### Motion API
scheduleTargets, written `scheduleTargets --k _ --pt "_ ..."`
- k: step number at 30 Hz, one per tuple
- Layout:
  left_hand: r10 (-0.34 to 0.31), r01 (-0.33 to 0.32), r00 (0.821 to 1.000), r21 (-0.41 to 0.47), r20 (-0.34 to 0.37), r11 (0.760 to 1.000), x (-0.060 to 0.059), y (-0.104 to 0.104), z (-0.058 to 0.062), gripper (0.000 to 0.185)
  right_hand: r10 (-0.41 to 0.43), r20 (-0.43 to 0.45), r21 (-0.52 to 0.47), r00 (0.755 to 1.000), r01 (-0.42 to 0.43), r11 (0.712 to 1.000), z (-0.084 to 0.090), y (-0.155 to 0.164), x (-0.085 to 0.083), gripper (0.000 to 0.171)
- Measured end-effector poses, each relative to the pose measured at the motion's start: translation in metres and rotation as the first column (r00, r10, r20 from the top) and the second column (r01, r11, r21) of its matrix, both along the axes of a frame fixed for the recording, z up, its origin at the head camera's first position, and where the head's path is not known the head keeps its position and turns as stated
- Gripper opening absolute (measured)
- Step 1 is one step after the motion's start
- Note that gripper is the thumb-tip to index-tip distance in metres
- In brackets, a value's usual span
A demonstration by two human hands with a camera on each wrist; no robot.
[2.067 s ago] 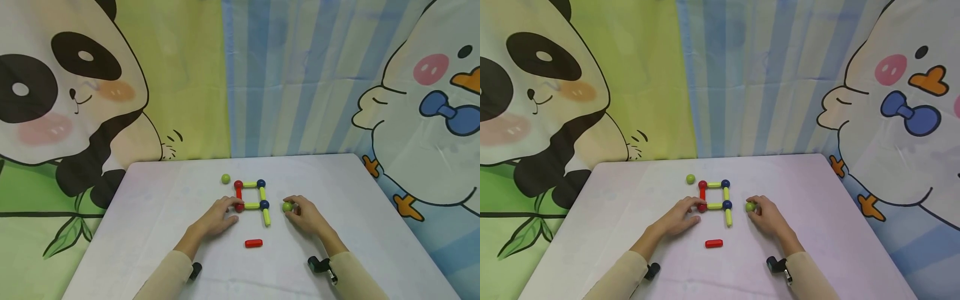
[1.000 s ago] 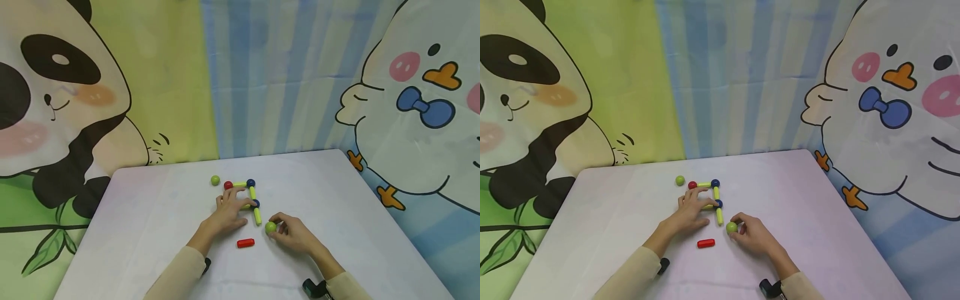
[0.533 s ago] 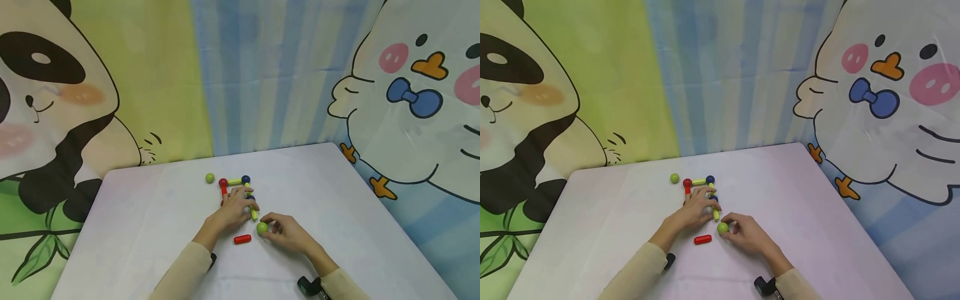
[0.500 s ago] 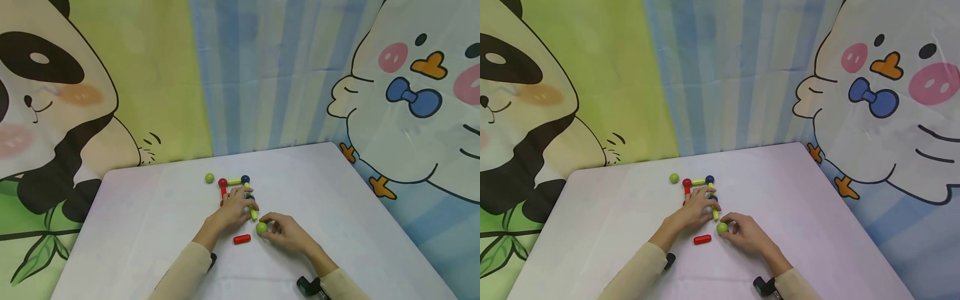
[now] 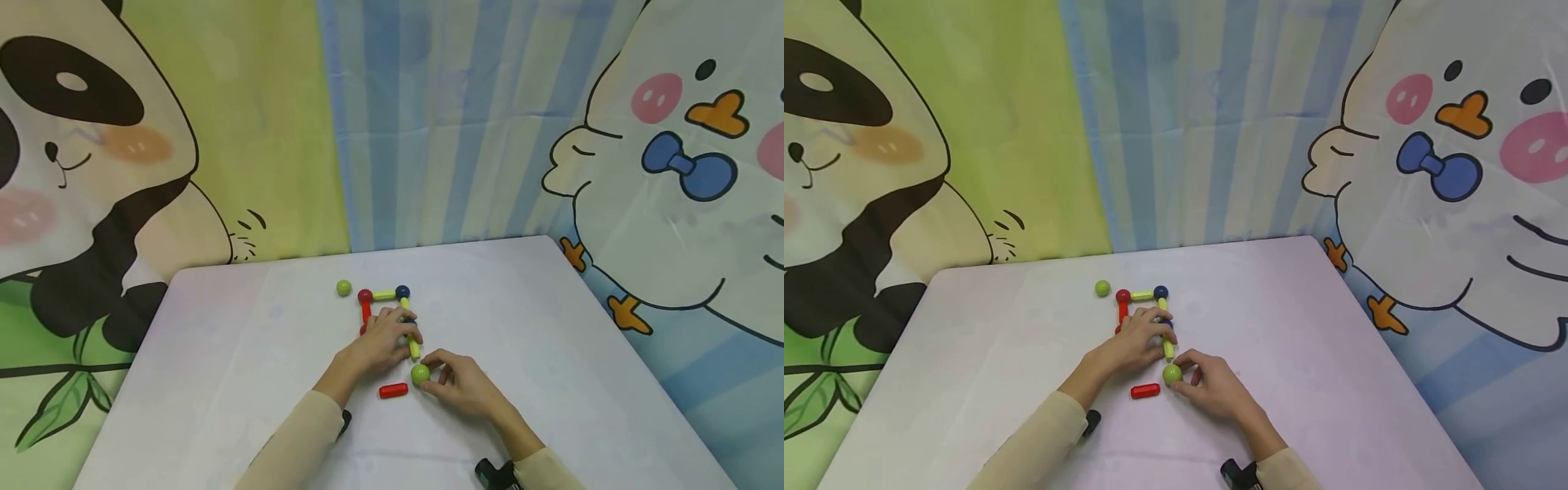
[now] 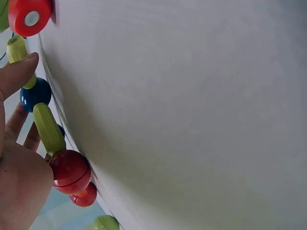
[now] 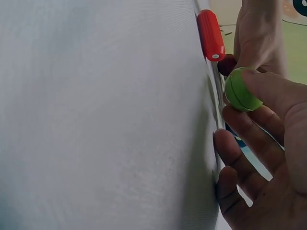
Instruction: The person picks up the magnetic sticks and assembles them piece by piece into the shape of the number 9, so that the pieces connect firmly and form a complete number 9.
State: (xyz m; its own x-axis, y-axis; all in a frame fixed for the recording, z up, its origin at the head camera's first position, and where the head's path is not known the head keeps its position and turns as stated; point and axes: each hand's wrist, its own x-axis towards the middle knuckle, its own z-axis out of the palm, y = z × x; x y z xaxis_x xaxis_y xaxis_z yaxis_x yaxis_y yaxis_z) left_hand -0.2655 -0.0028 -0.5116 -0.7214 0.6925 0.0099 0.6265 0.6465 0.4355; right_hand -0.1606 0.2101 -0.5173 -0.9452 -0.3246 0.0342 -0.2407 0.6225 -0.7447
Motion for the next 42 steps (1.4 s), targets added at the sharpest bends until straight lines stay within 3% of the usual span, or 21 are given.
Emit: scheduleTargets --k 6,19,28,35,39,42 --pt "-0.002 0.002 1.000 0.012 0.000 1.000 -0.001 -0.003 0.005 0.022 -0.057 0.008 0.004 0.998 0.057 0.998 0.002 -0.006 -0.003 0.031" --pt "0.007 -0.007 1.000 0.025 0.025 1.000 0.000 -0.002 -0.001 0.024 -0.116 -0.049 -0.015 0.992 0.115 0.993 -0.008 -0.011 -0.002 0.028" --pt "0.008 -0.008 1.000 -0.002 0.002 1.000 0.002 -0.003 -0.001 0.023 -0.001 -0.120 -0.032 0.993 -0.003 0.999 -0.011 -0.008 -0.005 0.039" --pt "-0.004 0.004 0.999 -0.018 -0.042 1.000 0.004 -0.006 0.001 0.038 0.110 -0.134 0.032 0.985 -0.106 0.994 -0.012 -0.004 -0.009 0.045" --pt "0.001 0.001 0.998 0.029 -0.055 1.000 0.006 -0.012 0.006 0.039 0.121 -0.131 0.058 0.984 -0.114 0.992 -0.009 -0.004 -0.011 0.044" --pt "0.039 -0.033 0.997 0.103 -0.065 0.994 0.009 -0.021 0.014 0.035 0.122 -0.132 0.073 0.984 -0.114 0.991 -0.008 -0.005 -0.013 0.044"
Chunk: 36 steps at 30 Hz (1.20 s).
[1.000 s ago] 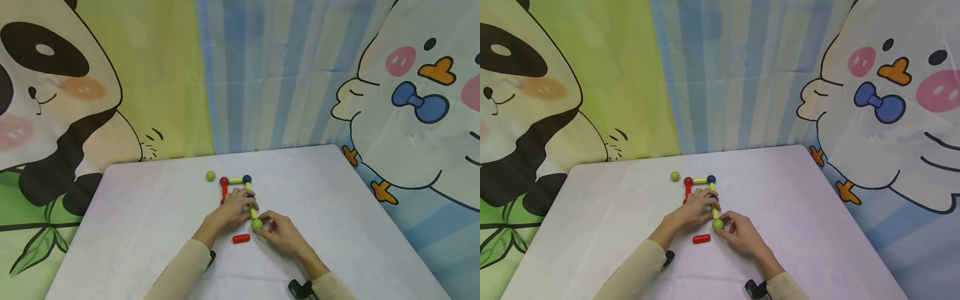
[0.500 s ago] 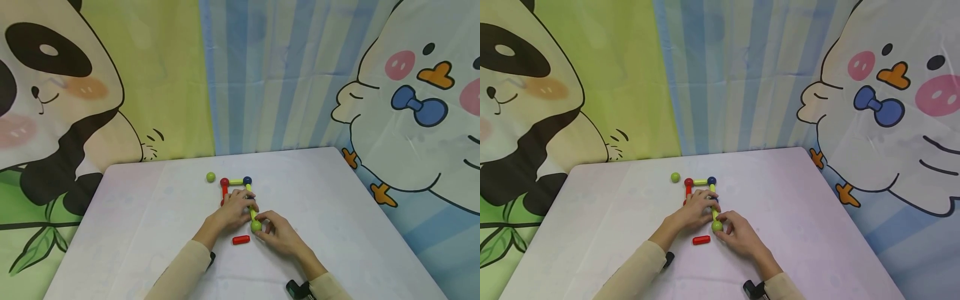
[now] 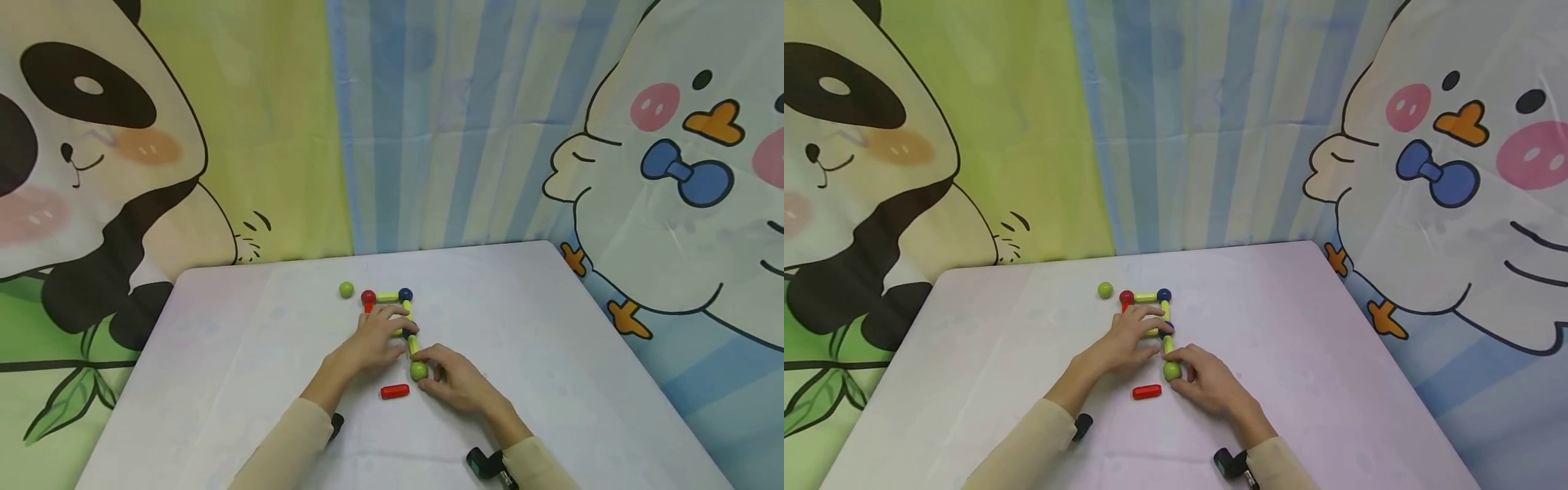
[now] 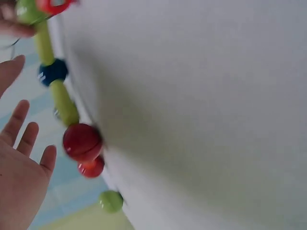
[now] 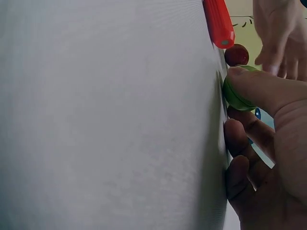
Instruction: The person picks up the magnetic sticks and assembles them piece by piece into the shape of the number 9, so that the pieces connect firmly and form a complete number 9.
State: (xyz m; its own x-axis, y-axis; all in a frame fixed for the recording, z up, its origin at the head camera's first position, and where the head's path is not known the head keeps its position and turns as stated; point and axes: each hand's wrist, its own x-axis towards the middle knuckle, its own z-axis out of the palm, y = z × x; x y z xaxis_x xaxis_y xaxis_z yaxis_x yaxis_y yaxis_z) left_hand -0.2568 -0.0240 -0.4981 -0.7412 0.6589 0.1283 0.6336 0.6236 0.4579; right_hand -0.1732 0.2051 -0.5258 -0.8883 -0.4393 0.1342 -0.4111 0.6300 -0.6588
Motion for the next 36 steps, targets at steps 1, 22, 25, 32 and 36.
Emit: scheduleTargets --k 1,22,25,32,36 --pt "0.013 -0.013 1.000 0.025 0.000 1.000 0.001 -0.003 0.002 0.034 -0.003 0.003 0.005 1.000 0.003 1.000 0.000 0.000 -0.001 0.043" --pt "0.183 -0.193 0.977 0.081 0.109 0.978 -0.007 -0.068 0.003 0.034 -0.092 0.101 0.041 0.991 0.088 0.995 0.002 -0.001 -0.001 0.044" --pt "0.254 -0.265 0.962 0.107 0.103 0.958 -0.018 -0.072 0.000 0.038 -0.090 0.110 0.052 0.990 0.085 0.995 0.001 0.000 0.000 0.044" --pt "0.366 -0.382 0.923 0.170 0.116 0.909 -0.042 -0.064 -0.002 0.045 -0.088 0.103 0.058 0.991 0.082 0.995 0.000 0.002 -0.001 0.045" --pt "0.402 -0.415 0.909 0.142 0.114 0.899 -0.051 -0.062 -0.006 0.053 -0.081 0.109 0.054 0.991 0.075 0.996 -0.002 0.000 -0.001 0.045"
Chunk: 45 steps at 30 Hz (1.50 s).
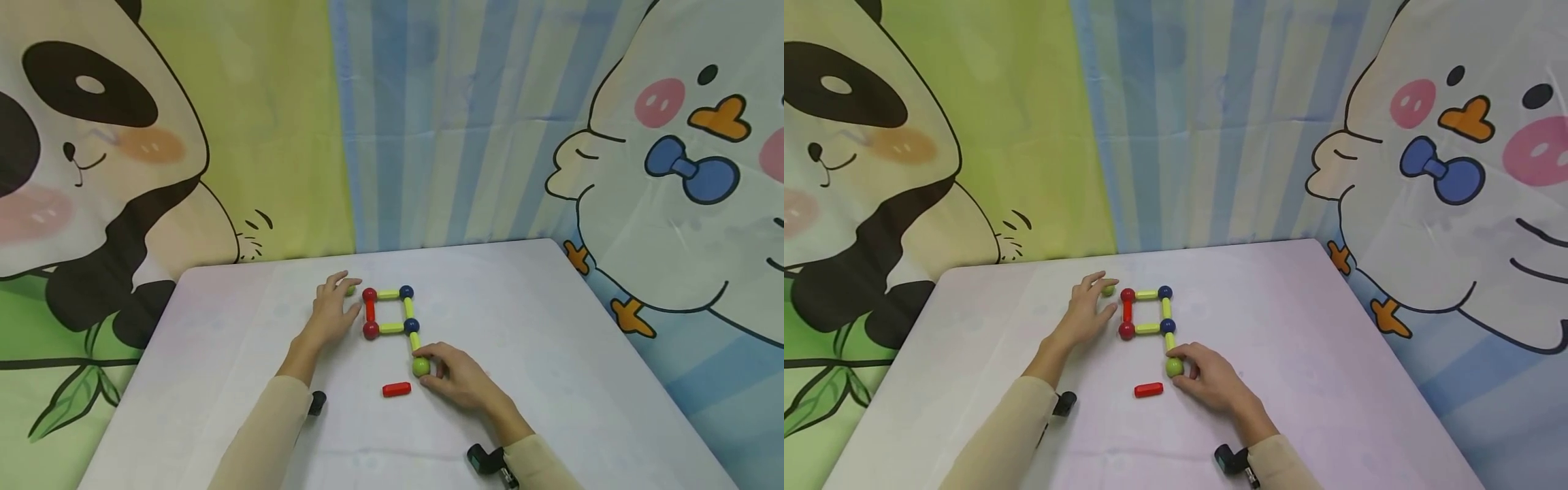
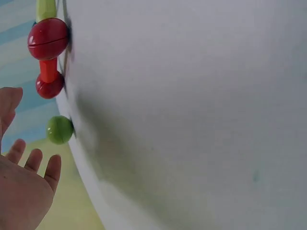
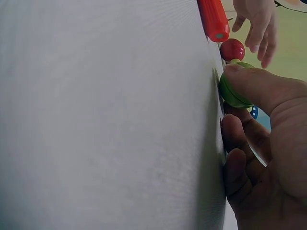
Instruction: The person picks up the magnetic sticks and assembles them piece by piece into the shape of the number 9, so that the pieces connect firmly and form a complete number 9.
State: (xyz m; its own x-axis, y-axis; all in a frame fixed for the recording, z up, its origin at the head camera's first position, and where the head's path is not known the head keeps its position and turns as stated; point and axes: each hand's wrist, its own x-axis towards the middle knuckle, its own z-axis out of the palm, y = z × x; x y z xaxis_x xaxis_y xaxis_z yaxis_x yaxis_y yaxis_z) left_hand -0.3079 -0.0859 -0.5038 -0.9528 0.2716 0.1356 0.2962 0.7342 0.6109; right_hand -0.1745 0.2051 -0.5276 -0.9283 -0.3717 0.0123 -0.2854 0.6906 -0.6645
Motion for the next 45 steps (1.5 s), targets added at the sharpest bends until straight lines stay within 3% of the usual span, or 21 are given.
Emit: scheduleTargets --k 5,12,23,29,35,41,45 --pt "0.026 -0.025 0.998 -0.019 0.049 1.000 -0.005 0.003 -0.005 0.058 -0.007 0.004 0.006 1.000 0.007 1.000 0.000 -0.001 0.000 0.046" --pt "0.054 -0.051 0.997 -0.062 0.057 0.997 -0.004 0.005 -0.008 0.054 -0.006 0.007 -0.004 1.000 0.006 1.000 0.001 -0.002 0.000 0.045" --pt "0.162 -0.146 0.982 -0.147 0.102 0.978 -0.014 -0.004 -0.010 0.047 -0.013 0.048 0.020 0.999 0.012 1.000 0.003 -0.005 -0.004 0.045" --pt "0.121 -0.102 0.984 -0.148 0.129 0.984 -0.013 -0.012 -0.012 0.044 -0.023 0.078 0.023 0.997 0.022 1.000 0.003 -0.005 -0.006 0.045" --pt "0.042 -0.021 0.993 -0.190 0.108 0.982 0.000 -0.020 -0.007 0.043 -0.028 0.081 0.022 0.996 0.027 0.999 0.002 -0.003 -0.006 0.044" --pt "0.008 0.011 0.997 -0.251 0.075 0.968 0.023 -0.025 0.002 0.042 -0.026 0.065 0.019 0.998 0.025 1.000 0.004 -0.002 -0.005 0.045" --pt "-0.037 0.060 0.994 -0.243 0.099 0.968 0.039 -0.027 0.004 0.040 -0.007 0.053 0.009 0.999 0.006 1.000 0.004 -0.003 -0.005 0.045"
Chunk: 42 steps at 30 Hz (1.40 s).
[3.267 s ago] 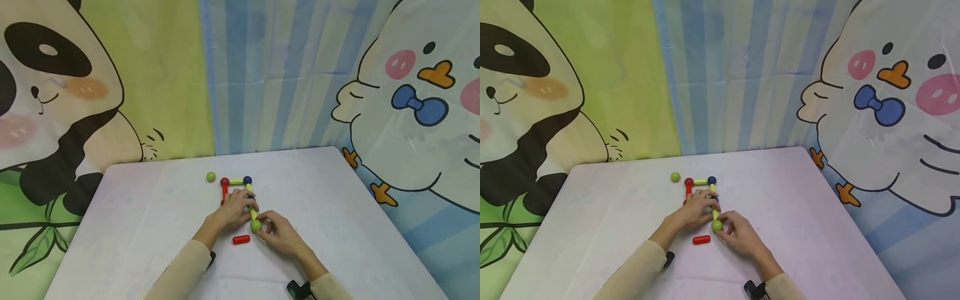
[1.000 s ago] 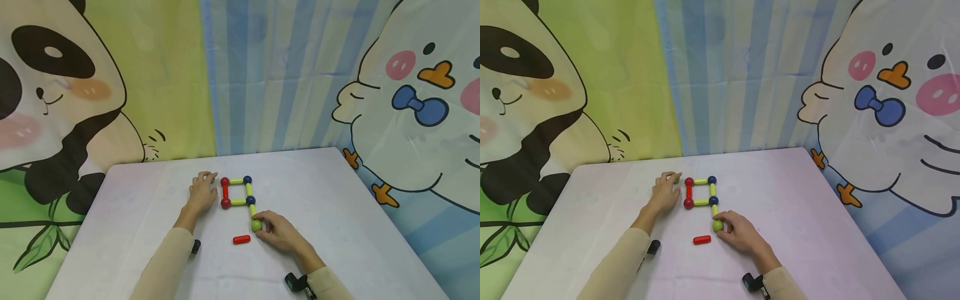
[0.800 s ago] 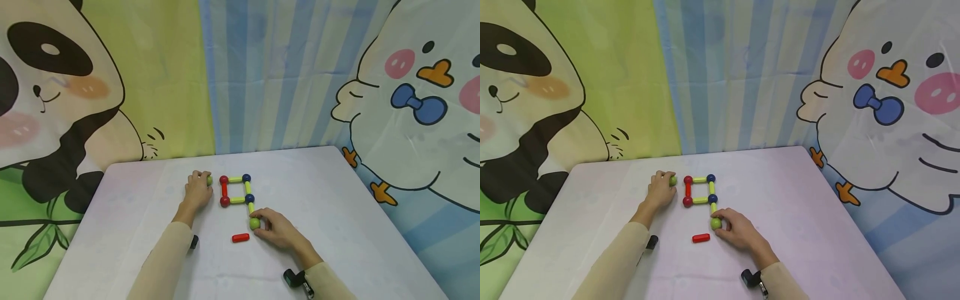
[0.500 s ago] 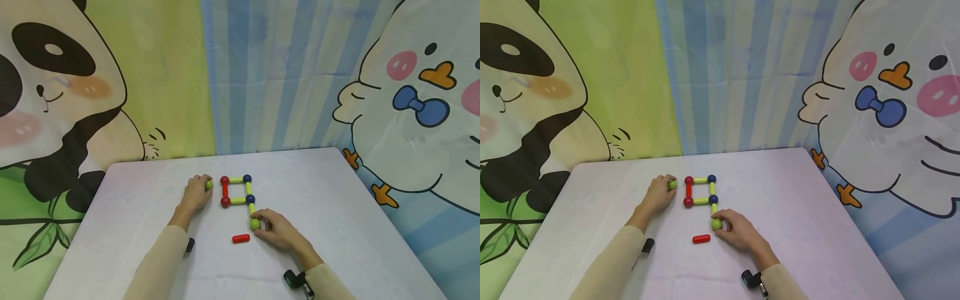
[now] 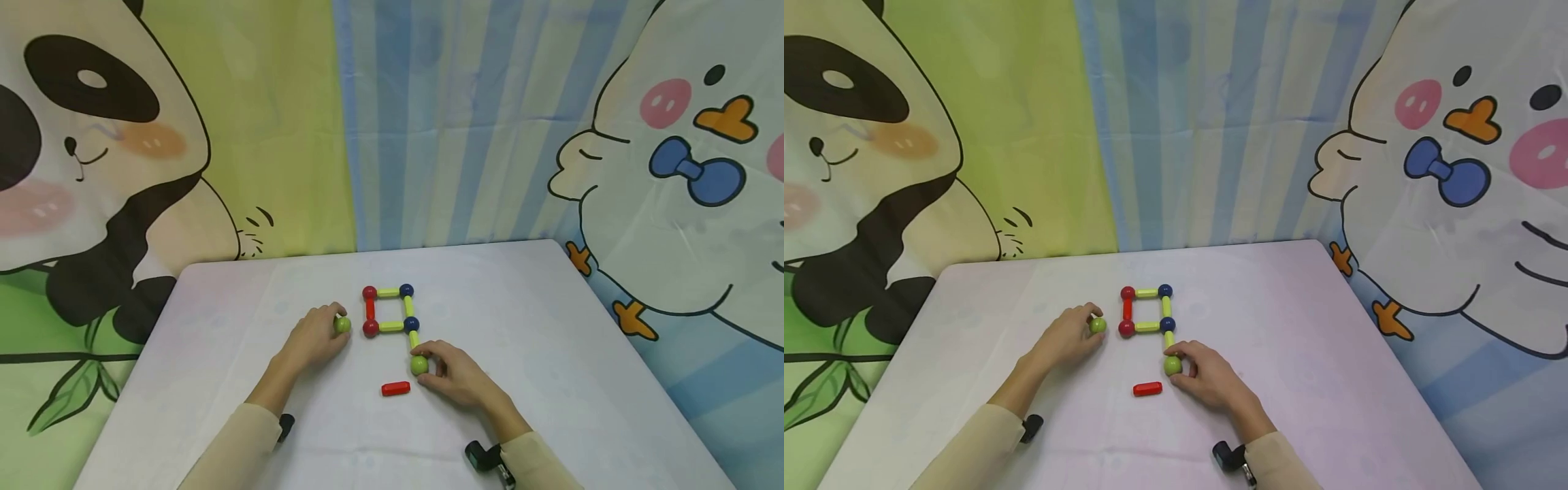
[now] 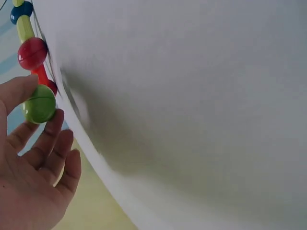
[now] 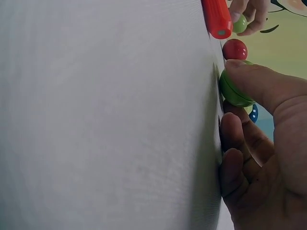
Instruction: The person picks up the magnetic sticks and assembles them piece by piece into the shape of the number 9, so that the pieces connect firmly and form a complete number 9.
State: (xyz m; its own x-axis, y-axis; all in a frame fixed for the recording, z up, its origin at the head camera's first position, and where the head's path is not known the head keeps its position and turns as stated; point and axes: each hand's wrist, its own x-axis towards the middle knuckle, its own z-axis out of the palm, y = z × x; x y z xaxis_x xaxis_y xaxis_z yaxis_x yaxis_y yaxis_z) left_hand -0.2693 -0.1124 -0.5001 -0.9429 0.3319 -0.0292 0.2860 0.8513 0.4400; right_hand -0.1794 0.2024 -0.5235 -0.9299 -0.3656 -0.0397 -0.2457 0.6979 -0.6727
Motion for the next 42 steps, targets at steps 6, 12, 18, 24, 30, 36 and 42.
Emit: scheduleTargets --k 6,12,18,24,30,36,42 --pt "-0.074 0.073 0.996 0.028 0.057 0.997 0.019 -0.002 -0.002 0.040 -0.004 0.003 -0.003 1.000 0.004 1.000 -0.001 -0.001 0.000 0.044" --pt "-0.140 0.133 0.985 0.073 0.101 0.988 0.032 -0.006 -0.002 0.037 -0.007 0.019 -0.011 1.000 0.007 1.000 0.001 0.000 -0.001 0.045" --pt "-0.176 0.171 0.975 0.043 0.134 0.984 0.039 -0.005 0.002 0.034 0.012 0.013 -0.008 1.000 -0.012 1.000 0.003 0.001 -0.002 0.045" --pt "-0.211 0.210 0.967 0.024 0.145 0.977 0.041 -0.006 0.005 0.029 0.026 0.010 0.011 1.000 -0.026 1.000 0.002 -0.003 0.000 0.044" --pt "-0.237 0.236 0.962 0.026 0.134 0.971 0.044 -0.006 0.003 0.036 0.008 0.005 0.016 1.000 -0.009 1.000 0.000 -0.002 0.000 0.044" --pt "-0.219 0.221 0.970 -0.012 0.104 0.975 0.047 0.000 -0.002 0.047 0.005 0.016 0.006 1.000 -0.005 1.000 0.000 -0.002 0.000 0.044" --pt "-0.243 0.245 0.967 -0.019 0.075 0.969 0.054 0.014 0.003 0.052 -0.010 0.011 0.014 1.000 0.010 1.000 -0.002 -0.003 0.000 0.044"
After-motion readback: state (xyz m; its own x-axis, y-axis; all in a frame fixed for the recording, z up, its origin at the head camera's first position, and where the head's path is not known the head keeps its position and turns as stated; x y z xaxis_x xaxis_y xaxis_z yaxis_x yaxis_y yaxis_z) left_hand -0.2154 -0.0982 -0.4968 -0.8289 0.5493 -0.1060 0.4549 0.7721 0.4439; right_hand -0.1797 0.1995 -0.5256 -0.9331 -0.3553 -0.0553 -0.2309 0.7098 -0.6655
